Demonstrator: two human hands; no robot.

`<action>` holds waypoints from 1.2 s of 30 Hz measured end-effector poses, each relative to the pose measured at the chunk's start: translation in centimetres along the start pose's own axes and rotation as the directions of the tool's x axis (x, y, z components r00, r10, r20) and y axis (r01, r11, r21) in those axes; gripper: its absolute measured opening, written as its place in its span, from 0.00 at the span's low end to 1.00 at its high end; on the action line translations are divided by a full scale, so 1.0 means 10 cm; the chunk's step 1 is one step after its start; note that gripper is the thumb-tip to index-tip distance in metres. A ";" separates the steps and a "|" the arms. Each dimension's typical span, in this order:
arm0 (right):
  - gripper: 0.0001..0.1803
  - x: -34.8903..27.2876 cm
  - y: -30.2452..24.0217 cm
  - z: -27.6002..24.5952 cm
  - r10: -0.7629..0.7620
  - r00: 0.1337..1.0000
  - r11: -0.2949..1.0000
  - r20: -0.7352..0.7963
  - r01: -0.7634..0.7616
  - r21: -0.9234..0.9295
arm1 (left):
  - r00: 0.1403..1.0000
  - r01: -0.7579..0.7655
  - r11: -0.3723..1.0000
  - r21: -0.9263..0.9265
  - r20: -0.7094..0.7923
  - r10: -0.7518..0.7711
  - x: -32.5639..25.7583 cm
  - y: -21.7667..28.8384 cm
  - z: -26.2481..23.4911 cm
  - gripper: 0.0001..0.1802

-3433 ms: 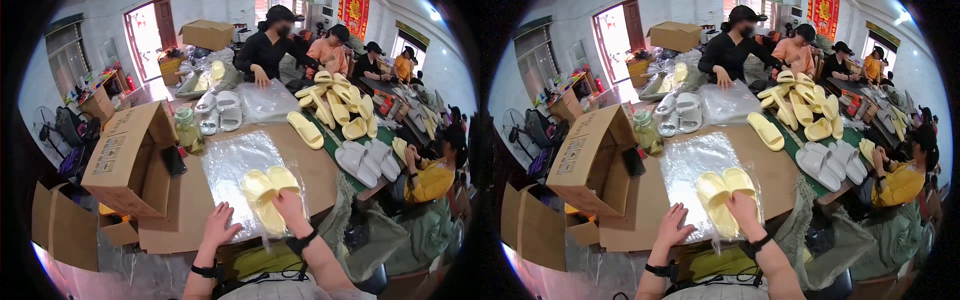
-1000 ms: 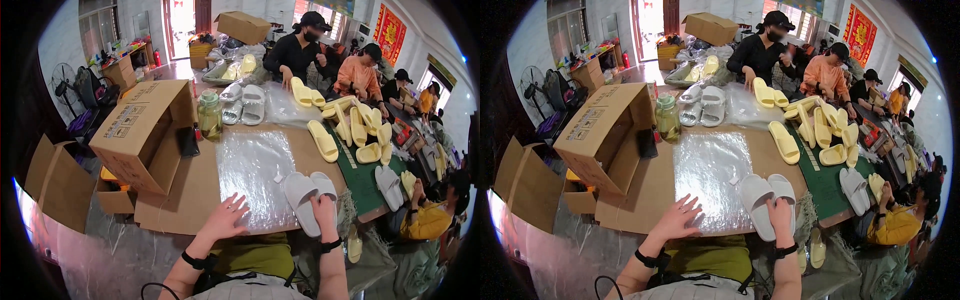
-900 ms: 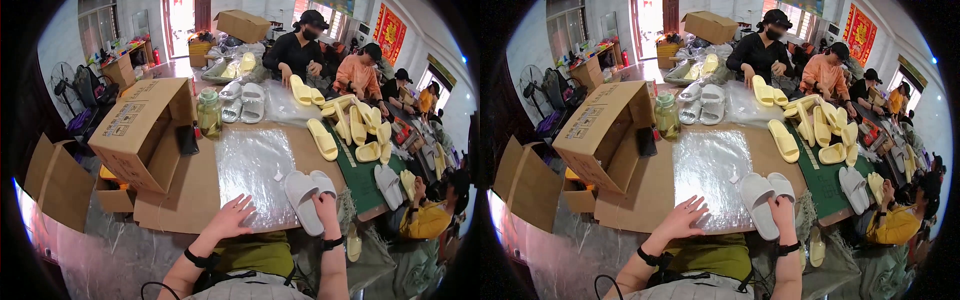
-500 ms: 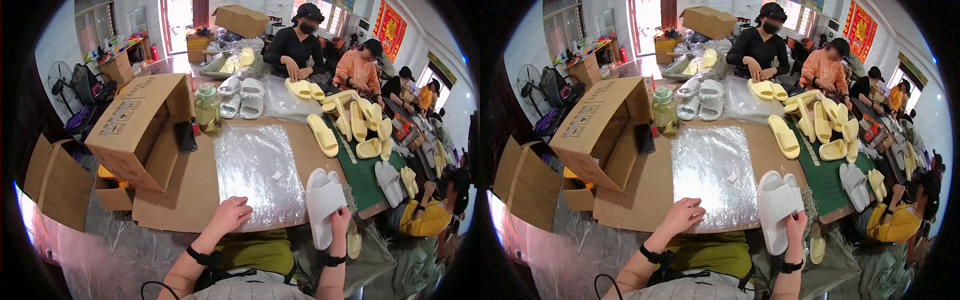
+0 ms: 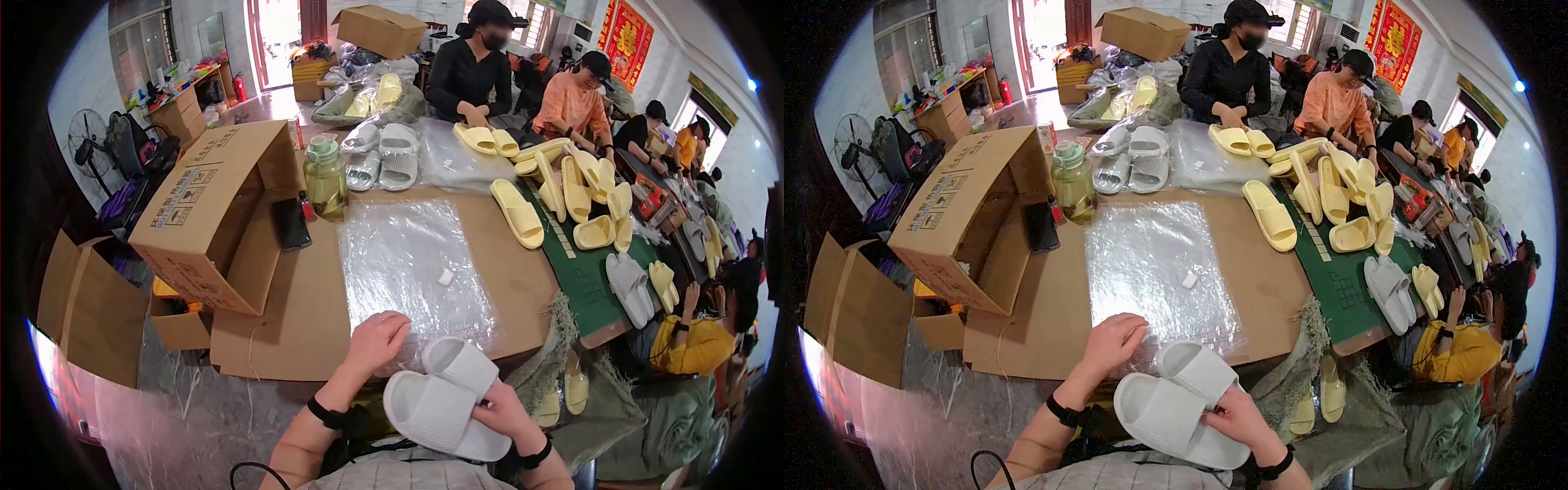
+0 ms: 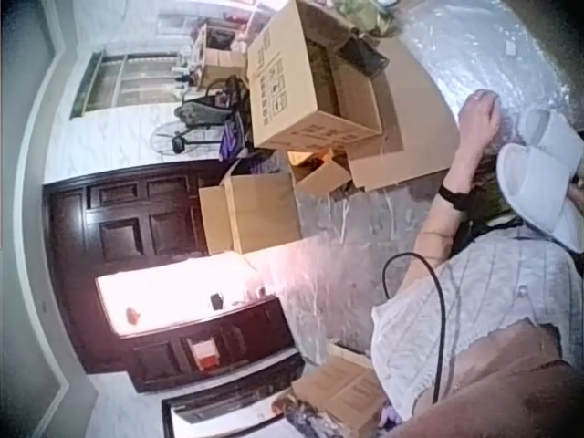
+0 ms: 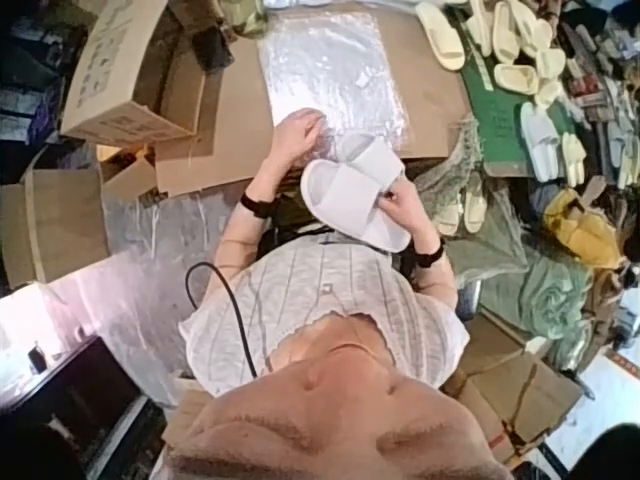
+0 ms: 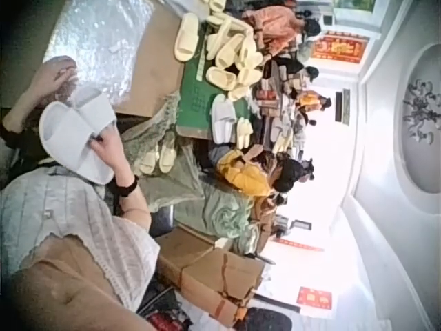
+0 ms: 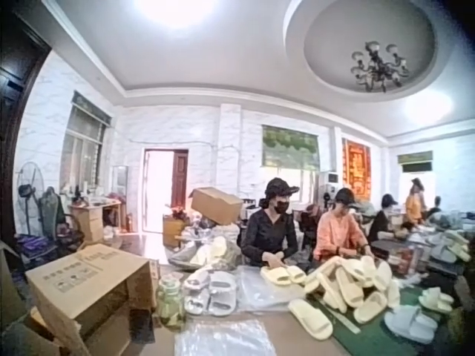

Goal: The recorder is placing pairs of slippers into plastic bags at a workstation.

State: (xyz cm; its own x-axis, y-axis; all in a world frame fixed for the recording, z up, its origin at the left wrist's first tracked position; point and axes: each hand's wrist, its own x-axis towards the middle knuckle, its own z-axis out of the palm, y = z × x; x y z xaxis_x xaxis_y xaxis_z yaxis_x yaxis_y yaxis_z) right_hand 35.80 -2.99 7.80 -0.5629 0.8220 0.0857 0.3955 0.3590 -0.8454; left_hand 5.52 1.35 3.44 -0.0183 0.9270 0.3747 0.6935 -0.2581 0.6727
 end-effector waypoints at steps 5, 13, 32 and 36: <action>0.17 0.12 -0.02 0.09 0.106 0.985 0.971 -0.139 -0.133 -0.199 | 0.971 -0.235 0.970 0.066 -0.020 0.237 0.03 0.20 -0.13 0.07; 0.20 0.60 0.07 0.32 0.032 0.943 0.940 -0.330 -0.141 -0.312 | 0.895 -0.440 0.891 0.116 -0.032 0.446 -0.01 0.46 -0.15 0.11; 0.19 1.81 0.78 1.05 -0.161 0.854 0.900 -0.494 -0.078 -0.428 | 0.865 -0.495 0.860 -0.124 0.028 0.501 -0.10 0.45 -0.24 0.10; 0.20 1.81 0.22 0.99 -0.206 0.868 0.910 -0.451 0.001 -0.414 | 0.885 -0.419 0.858 -0.295 0.078 0.459 -0.14 0.44 -0.34 0.08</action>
State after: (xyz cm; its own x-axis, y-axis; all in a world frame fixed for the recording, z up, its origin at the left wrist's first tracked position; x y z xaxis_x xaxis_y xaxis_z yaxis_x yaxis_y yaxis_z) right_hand 19.26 8.25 2.29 -0.2427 0.8393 0.4865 0.6603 0.5103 -0.5510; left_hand 6.15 -2.02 8.02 0.3580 0.7231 0.5907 0.3902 -0.6906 0.6090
